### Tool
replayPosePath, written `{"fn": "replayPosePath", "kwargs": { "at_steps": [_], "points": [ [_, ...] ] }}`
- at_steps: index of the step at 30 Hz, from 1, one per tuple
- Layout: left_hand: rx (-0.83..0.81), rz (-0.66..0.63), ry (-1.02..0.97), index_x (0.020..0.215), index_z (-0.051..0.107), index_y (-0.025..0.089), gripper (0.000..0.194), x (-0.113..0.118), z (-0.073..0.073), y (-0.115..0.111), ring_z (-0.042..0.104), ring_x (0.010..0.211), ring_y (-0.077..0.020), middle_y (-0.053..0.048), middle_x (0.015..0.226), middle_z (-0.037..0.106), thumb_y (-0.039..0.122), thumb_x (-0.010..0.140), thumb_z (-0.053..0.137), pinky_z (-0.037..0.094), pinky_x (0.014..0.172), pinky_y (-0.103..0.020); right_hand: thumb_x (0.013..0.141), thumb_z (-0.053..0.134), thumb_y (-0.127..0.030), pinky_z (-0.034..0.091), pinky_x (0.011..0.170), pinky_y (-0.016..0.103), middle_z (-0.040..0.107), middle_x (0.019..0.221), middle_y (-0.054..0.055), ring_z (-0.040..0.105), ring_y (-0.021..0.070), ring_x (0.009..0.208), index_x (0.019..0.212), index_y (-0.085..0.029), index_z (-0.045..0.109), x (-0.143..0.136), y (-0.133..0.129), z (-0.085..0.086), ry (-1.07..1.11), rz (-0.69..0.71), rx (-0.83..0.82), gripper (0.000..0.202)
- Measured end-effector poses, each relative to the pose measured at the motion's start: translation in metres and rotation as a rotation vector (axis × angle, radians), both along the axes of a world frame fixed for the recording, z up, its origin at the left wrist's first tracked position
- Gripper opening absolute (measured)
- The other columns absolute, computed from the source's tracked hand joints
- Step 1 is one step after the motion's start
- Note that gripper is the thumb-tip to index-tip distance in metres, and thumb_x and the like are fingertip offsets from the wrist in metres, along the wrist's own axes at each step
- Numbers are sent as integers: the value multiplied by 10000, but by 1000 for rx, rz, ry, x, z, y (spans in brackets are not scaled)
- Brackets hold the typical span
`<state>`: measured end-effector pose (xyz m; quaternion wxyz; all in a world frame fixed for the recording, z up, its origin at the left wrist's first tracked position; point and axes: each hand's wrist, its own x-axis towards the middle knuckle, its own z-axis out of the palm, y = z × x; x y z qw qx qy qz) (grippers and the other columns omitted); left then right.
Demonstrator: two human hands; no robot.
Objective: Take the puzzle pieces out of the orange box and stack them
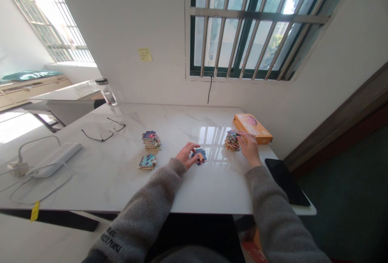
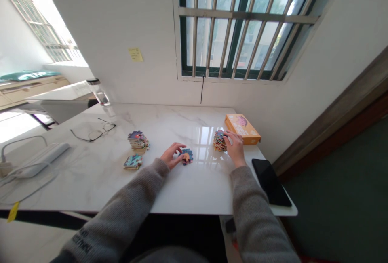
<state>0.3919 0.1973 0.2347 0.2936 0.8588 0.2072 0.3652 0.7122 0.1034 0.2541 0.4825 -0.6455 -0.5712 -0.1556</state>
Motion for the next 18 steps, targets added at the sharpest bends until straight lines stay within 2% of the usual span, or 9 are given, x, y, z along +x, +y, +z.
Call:
{"fn": "replayPosePath", "kwargs": {
  "at_steps": [3,6,8,10,12,15,18],
  "points": [
    [46,9,22,1131,602,195,280,0,-1,2,618,899,-201,-77,1058,623,254,859,571,516,877,-388,934,522,-373,428,1018,471,705,1157,104,572,272,1134,1059,-210,725,-2,-2,2,1,-9,8,289],
    [150,37,65,1082,634,197,264,-1,-3,4,575,977,-246,-85,1037,648,253,825,610,484,923,-429,934,508,-335,382,1060,491,660,1194,115,538,281,1170,1067,-207,714,-12,-6,7,-2,-82,88,277],
    [190,52,109,1069,648,205,296,-1,-6,5,554,996,-264,-87,1055,651,254,777,656,472,936,-448,933,493,-301,373,1057,497,642,1154,121,534,286,1144,1061,-204,707,-23,-9,10,1,-121,151,267],
    [194,64,152,1060,657,218,332,0,-9,6,546,996,-269,-84,1069,647,261,733,697,469,937,-452,924,495,-271,394,1023,489,633,1063,116,544,284,1079,1028,-203,705,-40,-10,11,2,-100,180,244],
    [189,67,174,1054,659,228,347,0,-12,7,543,1002,-270,-79,1080,643,266,713,713,464,944,-448,916,500,-235,411,994,479,627,1002,104,547,276,1024,991,-207,703,-62,-10,9,-8,-12,150,218],
    [191,63,179,1040,652,225,318,0,-14,8,544,1013,-268,-79,1086,643,253,725,689,453,957,-442,917,473,-163,453,928,441,621,924,80,558,252,957,979,-223,694,-95,-5,1,-57,210,-19,237],
    [196,51,188,1017,640,210,283,0,-16,10,550,1018,-266,-83,1089,648,244,737,662,446,961,-439,900,511,-132,478,930,413,628,1032,77,565,236,1014,1055,-237,674,-118,-1,-8,-109,438,-193,249]
  ]
}}
